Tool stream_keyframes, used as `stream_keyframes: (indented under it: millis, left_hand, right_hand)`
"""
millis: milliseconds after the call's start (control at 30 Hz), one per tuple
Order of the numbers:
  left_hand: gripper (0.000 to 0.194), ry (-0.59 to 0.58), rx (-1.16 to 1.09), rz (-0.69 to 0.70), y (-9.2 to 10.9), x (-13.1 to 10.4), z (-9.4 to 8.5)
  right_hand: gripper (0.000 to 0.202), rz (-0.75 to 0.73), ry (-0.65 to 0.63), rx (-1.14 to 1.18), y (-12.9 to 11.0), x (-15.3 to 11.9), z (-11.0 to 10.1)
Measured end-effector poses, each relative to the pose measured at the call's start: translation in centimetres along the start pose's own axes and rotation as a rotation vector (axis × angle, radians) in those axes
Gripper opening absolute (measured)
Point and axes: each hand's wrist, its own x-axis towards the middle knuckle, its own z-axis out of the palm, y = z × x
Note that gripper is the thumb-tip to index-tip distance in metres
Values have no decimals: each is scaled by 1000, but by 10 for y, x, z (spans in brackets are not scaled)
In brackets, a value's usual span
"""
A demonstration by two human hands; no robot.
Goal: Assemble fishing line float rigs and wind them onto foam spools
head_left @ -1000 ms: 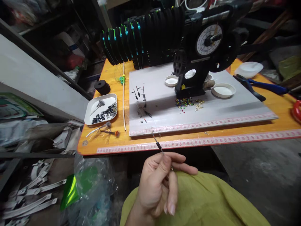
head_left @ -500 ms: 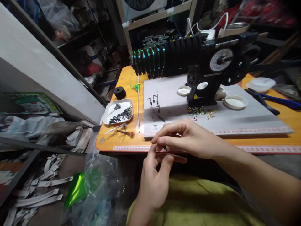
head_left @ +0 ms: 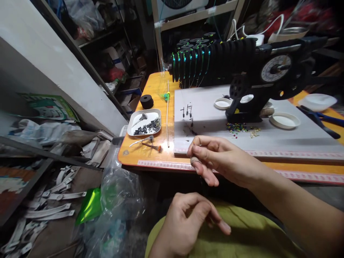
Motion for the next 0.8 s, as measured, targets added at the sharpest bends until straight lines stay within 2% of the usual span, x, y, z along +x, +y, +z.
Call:
stream_keyframes:
  millis: [100,200,367,467,633,800]
  left_hand:
    - [40,-66,-79,-14,-2,1,-2]
    - [41,-150,-274,16,-9,2,-2]
    - [40,-202,-465,82,-21,4,-2]
    - [39,-226,-523,96,-25,4,-4]
    - [38,-256,-585,114,-28,6,-3]
    - [40,-254,-503,124,-22,7,-4]
  right_hand:
    - [24,6,-27,-58,-3,0,-2]
    - [22,-2,-33,-95,-10,0,-2]
    - [19,-29,29,-43,-28,7,1]
    - [14,-68,46,42,-35,12,2]
    - [10,-37,11,124,-37,16,3]
    - [12,-91,34,150,-33,17,6]
